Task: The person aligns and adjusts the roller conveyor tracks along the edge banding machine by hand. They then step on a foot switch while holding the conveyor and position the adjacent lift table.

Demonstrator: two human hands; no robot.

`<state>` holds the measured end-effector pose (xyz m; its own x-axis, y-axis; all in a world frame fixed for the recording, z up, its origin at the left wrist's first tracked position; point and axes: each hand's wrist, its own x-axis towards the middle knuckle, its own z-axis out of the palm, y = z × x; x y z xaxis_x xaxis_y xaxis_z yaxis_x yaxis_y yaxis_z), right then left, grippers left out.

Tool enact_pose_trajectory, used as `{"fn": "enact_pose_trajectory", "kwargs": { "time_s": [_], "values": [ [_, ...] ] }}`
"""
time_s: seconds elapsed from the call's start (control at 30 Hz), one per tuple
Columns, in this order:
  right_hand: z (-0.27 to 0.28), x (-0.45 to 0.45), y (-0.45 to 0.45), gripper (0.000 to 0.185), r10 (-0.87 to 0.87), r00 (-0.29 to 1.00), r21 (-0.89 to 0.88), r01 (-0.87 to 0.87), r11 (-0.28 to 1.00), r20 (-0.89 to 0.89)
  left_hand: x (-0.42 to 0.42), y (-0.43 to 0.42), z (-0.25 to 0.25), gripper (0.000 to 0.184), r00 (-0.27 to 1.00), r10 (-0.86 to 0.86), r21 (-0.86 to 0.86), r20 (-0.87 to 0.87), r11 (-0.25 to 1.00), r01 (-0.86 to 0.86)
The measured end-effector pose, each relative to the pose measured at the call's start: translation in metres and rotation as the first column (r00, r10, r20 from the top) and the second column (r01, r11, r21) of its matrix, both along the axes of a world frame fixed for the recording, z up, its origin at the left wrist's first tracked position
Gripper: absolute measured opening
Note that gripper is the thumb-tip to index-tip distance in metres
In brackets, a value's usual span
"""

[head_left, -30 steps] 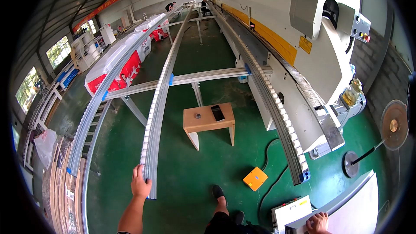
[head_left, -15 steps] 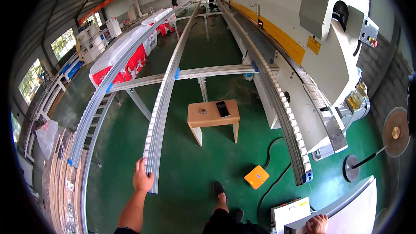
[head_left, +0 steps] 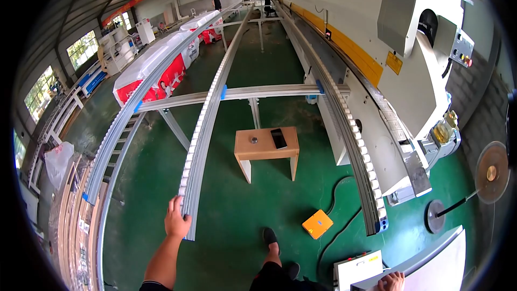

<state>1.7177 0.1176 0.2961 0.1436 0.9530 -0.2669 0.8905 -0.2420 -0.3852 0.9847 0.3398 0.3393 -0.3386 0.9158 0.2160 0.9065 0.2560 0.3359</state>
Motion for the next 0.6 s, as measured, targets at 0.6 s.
{"fn": "enact_pose_trajectory", "kwargs": {
  "time_s": [0.6],
  "values": [
    [0.007, -0.006, 0.003, 0.018, 0.049, 0.987, 0.098, -0.064, 0.993, 0.151, 0.000, 0.000, 0.001, 0.070, 1.000, 0.009, -0.024, 0.013, 1.000, -0.009]
  ]
}}
